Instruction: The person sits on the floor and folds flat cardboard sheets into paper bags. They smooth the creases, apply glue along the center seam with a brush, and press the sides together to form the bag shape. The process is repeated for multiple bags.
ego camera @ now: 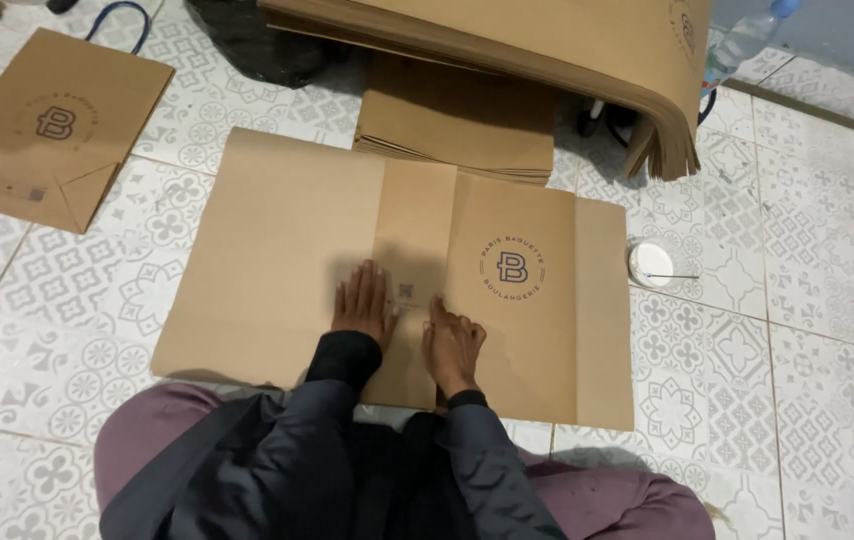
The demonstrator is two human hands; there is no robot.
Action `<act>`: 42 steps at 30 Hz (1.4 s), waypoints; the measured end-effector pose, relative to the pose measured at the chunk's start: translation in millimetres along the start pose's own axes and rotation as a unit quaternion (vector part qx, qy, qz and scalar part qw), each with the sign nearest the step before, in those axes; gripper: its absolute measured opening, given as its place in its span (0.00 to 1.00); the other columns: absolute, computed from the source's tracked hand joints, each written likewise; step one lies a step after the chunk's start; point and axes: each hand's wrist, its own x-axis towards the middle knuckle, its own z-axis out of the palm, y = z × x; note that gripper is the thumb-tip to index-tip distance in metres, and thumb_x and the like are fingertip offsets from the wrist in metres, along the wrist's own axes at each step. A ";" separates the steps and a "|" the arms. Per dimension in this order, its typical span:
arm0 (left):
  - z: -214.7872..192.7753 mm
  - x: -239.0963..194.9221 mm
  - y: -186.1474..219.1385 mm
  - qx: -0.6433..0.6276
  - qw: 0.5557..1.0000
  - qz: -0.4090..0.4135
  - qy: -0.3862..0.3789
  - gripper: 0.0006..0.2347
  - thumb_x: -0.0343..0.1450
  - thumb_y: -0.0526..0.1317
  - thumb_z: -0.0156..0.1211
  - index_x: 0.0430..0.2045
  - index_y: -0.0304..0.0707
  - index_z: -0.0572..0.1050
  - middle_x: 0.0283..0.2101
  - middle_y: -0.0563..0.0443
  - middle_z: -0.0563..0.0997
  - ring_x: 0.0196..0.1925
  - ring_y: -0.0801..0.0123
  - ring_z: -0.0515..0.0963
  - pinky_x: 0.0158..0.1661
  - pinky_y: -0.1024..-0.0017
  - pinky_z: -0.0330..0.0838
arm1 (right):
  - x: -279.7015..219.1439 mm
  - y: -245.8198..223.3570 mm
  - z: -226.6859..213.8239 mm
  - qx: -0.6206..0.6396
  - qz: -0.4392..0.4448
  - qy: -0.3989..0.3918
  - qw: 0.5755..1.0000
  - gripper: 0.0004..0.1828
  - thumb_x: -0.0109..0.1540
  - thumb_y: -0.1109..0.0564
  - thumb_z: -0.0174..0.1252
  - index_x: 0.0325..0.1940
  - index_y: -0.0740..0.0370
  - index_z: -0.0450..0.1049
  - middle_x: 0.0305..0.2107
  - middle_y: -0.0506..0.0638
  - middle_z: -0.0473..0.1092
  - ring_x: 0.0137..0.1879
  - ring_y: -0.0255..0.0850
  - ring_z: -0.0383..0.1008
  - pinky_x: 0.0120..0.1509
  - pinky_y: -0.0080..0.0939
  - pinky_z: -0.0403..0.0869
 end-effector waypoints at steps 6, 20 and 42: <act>-13.2 -30.6 10.3 -0.001 1.000 0.004 0.013 0.33 0.79 0.58 0.31 0.76 0.44 0.32 0.79 0.42 0.30 0.80 0.51 0.30 0.73 0.48 0.26 | 14.8 25.9 1.3 -0.037 -0.012 -0.053 0.998 0.32 0.67 0.49 0.51 0.77 0.47 0.58 0.42 0.51 0.77 0.56 0.50 0.74 0.70 0.62 0.57; -44.7 -32.6 22.9 0.033 0.996 -0.033 -0.082 0.33 0.78 0.60 0.20 0.75 0.42 0.30 0.79 0.43 0.25 0.80 0.55 0.25 0.74 0.51 0.20 | 2.2 35.0 -13.1 0.099 0.028 -0.056 0.993 0.38 0.58 0.53 0.68 0.71 0.35 0.67 0.32 0.44 0.81 0.48 0.44 0.82 0.63 0.47 0.77; -49.2 -39.6 31.7 0.058 0.994 -0.044 -0.082 0.35 0.77 0.61 0.19 0.75 0.39 0.30 0.79 0.41 0.27 0.80 0.52 0.26 0.74 0.49 0.24 | -23.8 17.5 -30.2 0.027 -0.084 0.033 0.996 0.40 0.61 0.53 0.65 0.76 0.58 0.60 0.39 0.60 0.78 0.55 0.58 0.76 0.69 0.57 0.65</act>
